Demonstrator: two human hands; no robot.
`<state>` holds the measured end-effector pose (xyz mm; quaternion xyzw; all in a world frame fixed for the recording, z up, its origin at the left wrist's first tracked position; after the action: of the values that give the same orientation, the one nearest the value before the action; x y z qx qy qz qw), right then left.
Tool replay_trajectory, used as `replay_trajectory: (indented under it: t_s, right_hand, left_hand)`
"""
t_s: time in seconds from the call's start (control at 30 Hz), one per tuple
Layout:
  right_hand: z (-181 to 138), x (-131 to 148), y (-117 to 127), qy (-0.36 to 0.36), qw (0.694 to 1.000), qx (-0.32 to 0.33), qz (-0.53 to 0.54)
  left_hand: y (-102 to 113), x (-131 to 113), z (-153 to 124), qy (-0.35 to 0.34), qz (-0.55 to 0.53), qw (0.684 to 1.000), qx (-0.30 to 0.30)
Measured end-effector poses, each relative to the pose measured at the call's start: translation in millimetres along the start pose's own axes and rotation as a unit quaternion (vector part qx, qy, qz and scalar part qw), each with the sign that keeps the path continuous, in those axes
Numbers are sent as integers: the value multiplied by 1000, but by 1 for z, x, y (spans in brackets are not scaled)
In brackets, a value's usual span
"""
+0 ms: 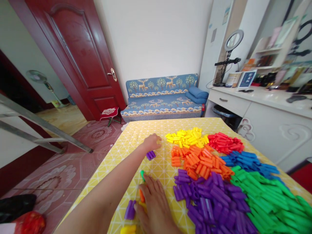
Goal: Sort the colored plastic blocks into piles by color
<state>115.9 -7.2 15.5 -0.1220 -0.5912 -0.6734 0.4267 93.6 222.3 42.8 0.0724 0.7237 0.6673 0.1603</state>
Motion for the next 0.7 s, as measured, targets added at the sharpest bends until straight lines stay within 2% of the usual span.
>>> replay_trajectory:
  t_s: [0.1,0.17,0.23,0.37,0.47,0.57,0.7]
  right_hand:
    - [1,-1,-1,-5,1000,16,6]
    - [1,-2,-1,-8,1000,28,10]
    - [1,-2,0,-8,999,35,14]
    - [1,-1,2,-14,999,34,17]
    - [1,0,3,-10,1000,21,13]
    - [1,0,2,-2,1000,8,4]
    - [1,0,1,7,1000,7,-1]
  left_hand:
    - [-9,-38,-13,-71,-17,997,-16]
    - [-13,-45,-20,-94,-8,995,-19]
    - [-12,-31,-23,-78,5,997,-18]
    - [3,18,-21,-6,38,999,1]
    - [10,34,-16,33,57,998,18]
    - [6,15,-12,25,44,999,14]
    - [-15,-30,-12,-60,-2,998,22]
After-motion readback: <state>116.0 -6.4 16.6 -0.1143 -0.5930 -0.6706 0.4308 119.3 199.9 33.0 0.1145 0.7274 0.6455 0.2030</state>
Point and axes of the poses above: each hand's wrist, its own z-axis towards the middle knuckle, its own y-axis out of the back of the hand, x = y × z, the point moved 9 cm from there along z, towards the middle knuckle, and after that the axes turned 1 degree about -z, right-handed, at the moved point
